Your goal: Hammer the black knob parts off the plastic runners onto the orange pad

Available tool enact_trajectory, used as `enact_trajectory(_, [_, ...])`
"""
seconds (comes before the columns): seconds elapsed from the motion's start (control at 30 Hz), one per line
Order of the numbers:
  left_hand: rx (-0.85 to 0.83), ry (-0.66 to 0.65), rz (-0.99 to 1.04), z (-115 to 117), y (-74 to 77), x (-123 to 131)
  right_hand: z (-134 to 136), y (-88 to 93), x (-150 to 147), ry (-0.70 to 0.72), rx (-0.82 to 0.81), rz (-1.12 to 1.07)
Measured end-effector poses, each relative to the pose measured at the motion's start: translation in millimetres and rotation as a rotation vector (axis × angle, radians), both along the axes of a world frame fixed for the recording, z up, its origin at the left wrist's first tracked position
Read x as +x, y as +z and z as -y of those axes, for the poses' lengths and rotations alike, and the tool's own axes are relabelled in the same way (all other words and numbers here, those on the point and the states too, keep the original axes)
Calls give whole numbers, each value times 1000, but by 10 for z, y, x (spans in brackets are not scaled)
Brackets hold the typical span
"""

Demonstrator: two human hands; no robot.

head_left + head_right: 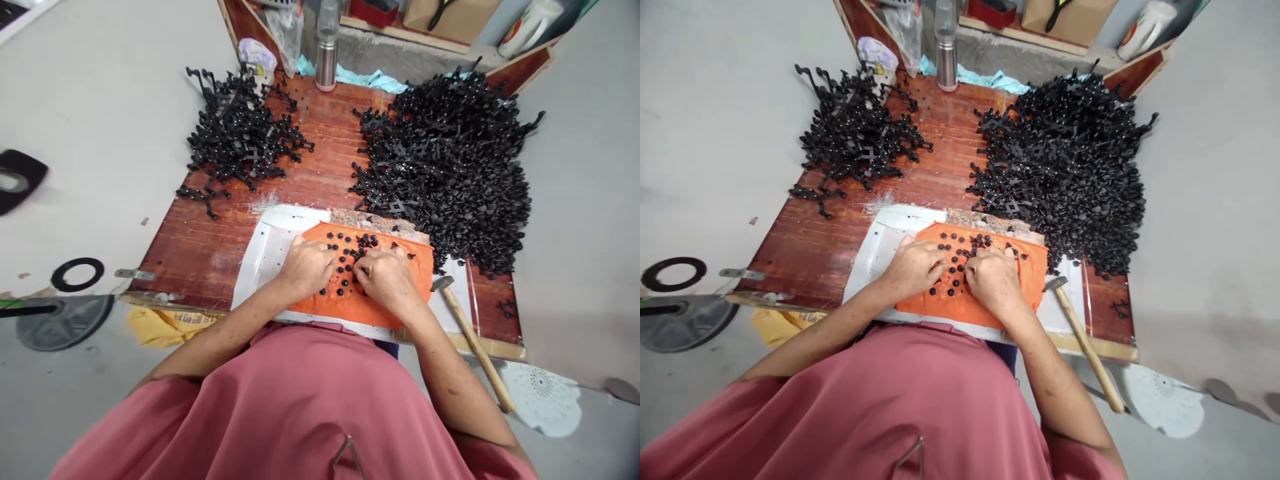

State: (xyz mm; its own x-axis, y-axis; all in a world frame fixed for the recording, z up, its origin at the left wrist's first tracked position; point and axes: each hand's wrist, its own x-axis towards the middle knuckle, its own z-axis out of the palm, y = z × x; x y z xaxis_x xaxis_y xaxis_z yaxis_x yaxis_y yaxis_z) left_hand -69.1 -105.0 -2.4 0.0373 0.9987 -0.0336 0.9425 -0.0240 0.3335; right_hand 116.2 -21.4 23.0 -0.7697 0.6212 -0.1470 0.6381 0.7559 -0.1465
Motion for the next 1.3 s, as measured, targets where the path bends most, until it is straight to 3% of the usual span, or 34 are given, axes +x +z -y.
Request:
enact_trajectory(0.27, [112,154,117,113,46,-188,60,-140,19,34,136,-175])
enact_trajectory(0.43, [-15,64,160,337,108,-370,50,-136,26,-15,176,-192])
enact_trajectory(0.67, [-26,76,214,414,-127,-223,296,-197,-129,187,21,-271])
enact_trajectory(0.77, [-8,140,191,346,-168,-211,353,-237,-174,146,47,-261])
enact_trajectory(0.9, [16,197,156,277,-115,-244,308,-202,-149,82,48,-230])
enact_trajectory(1.1, [25,115,199,328,-125,-171,268,-154,-135,55,53,-179])
enact_trajectory(1.3, [68,149,100,352,-194,-149,308,-191,-157,90,93,-195])
